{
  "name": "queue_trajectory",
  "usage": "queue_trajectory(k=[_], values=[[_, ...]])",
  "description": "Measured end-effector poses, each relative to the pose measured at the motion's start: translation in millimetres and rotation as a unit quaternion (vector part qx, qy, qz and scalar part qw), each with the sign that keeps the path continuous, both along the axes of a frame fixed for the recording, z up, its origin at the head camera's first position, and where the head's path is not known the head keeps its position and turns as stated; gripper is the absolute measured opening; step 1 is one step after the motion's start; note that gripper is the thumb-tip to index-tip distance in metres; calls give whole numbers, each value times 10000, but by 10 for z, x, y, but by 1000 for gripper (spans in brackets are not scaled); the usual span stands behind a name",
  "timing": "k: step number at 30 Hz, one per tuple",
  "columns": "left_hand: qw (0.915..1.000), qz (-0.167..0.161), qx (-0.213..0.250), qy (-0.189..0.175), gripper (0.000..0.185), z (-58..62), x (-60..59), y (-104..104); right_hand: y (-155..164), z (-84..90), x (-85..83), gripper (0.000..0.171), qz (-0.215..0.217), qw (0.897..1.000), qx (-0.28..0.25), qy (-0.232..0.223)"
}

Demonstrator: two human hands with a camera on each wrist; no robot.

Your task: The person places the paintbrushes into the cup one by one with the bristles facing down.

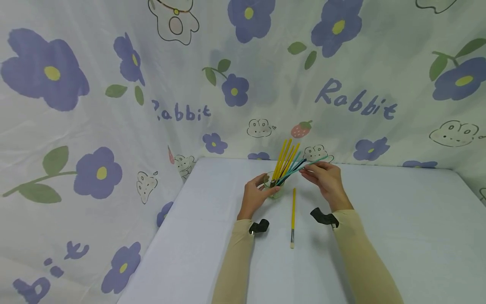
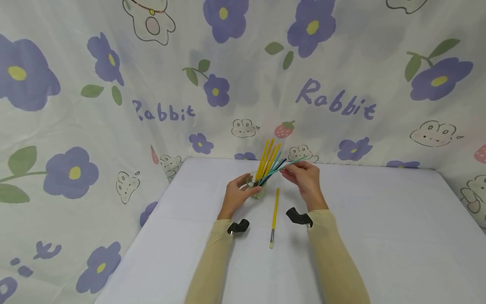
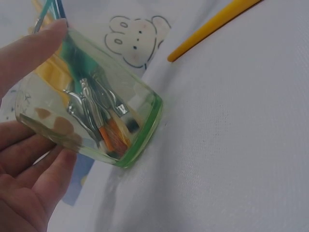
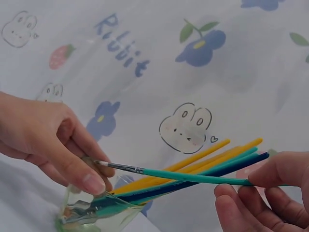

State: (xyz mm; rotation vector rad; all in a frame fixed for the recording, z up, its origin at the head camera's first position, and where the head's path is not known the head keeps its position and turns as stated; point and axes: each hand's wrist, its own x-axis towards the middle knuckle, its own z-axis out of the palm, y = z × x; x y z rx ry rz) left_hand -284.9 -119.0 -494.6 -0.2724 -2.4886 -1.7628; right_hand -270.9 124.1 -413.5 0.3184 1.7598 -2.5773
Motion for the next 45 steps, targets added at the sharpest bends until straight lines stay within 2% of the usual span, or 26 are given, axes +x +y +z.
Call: queue_trajectory(k=[11, 19, 28, 45], values=[[10000, 13, 35, -43, 81, 11, -5, 1, -115, 1, -53, 27, -14, 9987, 463, 190], [10000, -54, 76, -34, 80, 15, -1, -2, -189, 28, -66, 17, -127, 9964, 786, 305], [9999, -65, 82, -53, 80, 20, 3, 6, -229, 40, -57, 36, -17, 9945, 989, 358], [10000, -38, 28, 2, 82, 26, 11, 0, -293, -5, -39, 27, 92, 9901, 1355, 359]])
